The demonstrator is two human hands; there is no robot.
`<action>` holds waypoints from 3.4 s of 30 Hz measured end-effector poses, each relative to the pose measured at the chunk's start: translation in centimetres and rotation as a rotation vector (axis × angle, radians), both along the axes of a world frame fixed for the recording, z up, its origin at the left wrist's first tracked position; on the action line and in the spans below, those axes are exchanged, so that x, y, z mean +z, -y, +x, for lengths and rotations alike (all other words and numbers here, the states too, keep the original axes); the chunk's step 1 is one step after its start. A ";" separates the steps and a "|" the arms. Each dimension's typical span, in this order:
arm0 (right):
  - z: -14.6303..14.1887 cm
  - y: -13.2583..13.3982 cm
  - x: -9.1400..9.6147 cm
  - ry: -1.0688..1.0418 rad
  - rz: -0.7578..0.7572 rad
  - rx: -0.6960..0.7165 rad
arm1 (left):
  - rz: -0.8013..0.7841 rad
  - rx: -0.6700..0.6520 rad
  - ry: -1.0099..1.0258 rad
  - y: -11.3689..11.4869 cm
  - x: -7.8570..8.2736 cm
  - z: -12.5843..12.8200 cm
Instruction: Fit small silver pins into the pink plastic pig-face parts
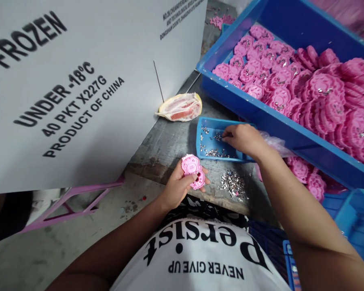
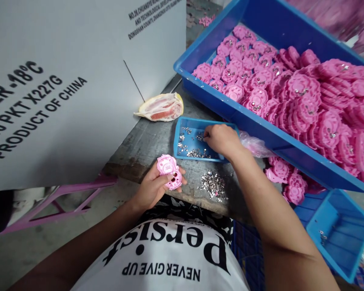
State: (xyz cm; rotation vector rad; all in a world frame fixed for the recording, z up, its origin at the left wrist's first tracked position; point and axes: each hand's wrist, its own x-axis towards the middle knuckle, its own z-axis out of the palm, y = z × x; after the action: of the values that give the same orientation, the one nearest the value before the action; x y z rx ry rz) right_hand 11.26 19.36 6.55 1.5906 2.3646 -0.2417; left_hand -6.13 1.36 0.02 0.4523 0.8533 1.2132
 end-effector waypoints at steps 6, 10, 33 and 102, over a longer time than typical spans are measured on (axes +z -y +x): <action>-1.0 -0.2 0.1 0.079 0.058 0.049 | -0.005 -0.002 -0.012 -0.1 0.1 0.0; -0.6 -0.2 0.2 0.102 0.046 0.031 | -0.004 0.002 -0.015 -0.1 0.1 0.0; 2.3 0.3 -0.2 -0.059 -0.024 0.118 | -0.015 -0.019 -0.004 -0.1 0.1 -0.2; 3.1 14.0 1.0 -1.505 -0.634 -0.455 | 0.127 0.175 -0.360 0.5 5.3 5.8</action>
State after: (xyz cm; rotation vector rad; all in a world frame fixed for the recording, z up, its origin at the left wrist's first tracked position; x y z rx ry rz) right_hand 14.39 5.35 7.59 1.7288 1.9953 -2.7072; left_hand -0.36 0.89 5.34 0.7259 1.1447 1.3751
